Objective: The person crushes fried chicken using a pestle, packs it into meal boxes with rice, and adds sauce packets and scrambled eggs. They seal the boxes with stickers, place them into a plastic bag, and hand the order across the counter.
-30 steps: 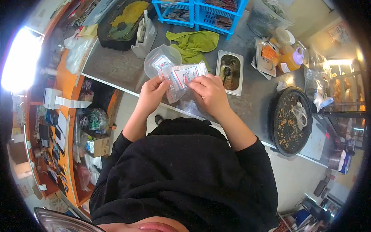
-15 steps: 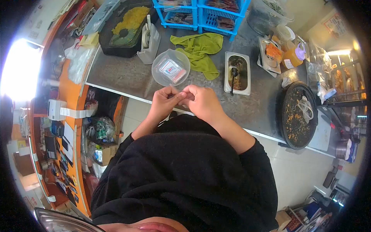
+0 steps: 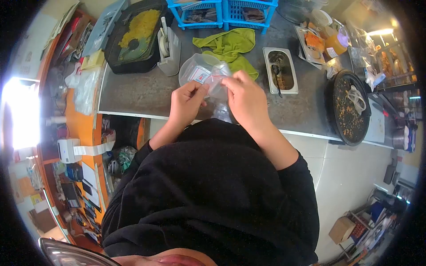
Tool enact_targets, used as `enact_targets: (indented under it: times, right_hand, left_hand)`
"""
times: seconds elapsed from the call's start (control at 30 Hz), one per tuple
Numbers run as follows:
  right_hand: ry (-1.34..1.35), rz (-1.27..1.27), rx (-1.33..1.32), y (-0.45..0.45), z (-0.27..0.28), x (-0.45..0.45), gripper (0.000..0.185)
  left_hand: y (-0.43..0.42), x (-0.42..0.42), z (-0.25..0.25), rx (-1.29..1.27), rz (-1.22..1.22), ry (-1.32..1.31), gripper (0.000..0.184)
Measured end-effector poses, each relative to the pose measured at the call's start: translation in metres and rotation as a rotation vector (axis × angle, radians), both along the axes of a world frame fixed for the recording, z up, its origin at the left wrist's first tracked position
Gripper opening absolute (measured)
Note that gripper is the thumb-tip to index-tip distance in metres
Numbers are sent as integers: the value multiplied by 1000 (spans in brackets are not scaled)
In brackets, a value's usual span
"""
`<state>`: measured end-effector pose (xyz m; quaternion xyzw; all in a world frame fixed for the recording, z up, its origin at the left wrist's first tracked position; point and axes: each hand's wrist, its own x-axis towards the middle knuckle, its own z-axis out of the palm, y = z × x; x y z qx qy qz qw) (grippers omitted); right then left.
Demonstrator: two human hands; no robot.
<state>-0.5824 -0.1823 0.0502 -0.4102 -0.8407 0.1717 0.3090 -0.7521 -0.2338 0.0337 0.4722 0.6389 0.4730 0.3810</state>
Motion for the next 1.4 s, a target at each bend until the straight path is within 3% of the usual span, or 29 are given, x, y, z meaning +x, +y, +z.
enact_targets:
  times: [0.13,0.17,0.27,0.33,0.4,0.47,0.53,0.57,0.7,0.9,1.0,1.1,1.17,1.3,1.4]
  right_hand:
    - [-19,153,-125,4,-32,-8,35]
    - [222,209,-465,12,-54,-14,36]
    - [495,163,-931,17,-47,-22,41]
    - [565,161,-878,18,-38,-22,49]
    - [534,142,-921,15,-20,-15,50]
    - [666,241,-888,19,-25,-13,48]
    - [712,270,-847,23,-27,-15,44]
    - [697,246,-826,24,-26,-18,41]
    - [599,239,-971,29,-38,-20,28]
    - [528,194,-920,33,-59,-41,15]
    - [446,254,-791,34,-54,-48,15]
    - [501,270,-1127,42,-75,-46,18]
    - [535,243,-1078,44,-81,-46,20]
    - [572,189,-1233,55,-79,-44,21]
    - [582,97,-1135,71,-79,-32,22]
  left_hand:
    - [-1,-1,-9,297,-185,261,15]
    - [1,-3,-10,366,-245,330,14]
    - [1,-11,-7,517,-306,441,17]
    - [4,-25,-5,692,-231,532,21]
    - [17,-28,-1,656,102,365,29]
    - [23,-38,-7,415,119,-3,34]
    - [23,-58,-17,-21,-171,-555,37]
    - [19,-56,-22,-4,-164,-602,30]
    - [20,-53,-30,52,-139,-421,20]
    - [21,-69,-60,79,-92,-146,25]
    - [21,-81,-69,21,5,-184,28]
    - [19,-86,-66,-18,49,-363,31]
    - [21,-85,-69,-13,105,-354,31]
    - [26,-91,-72,9,190,-135,29]
    - [36,-104,-94,124,359,-76,24]
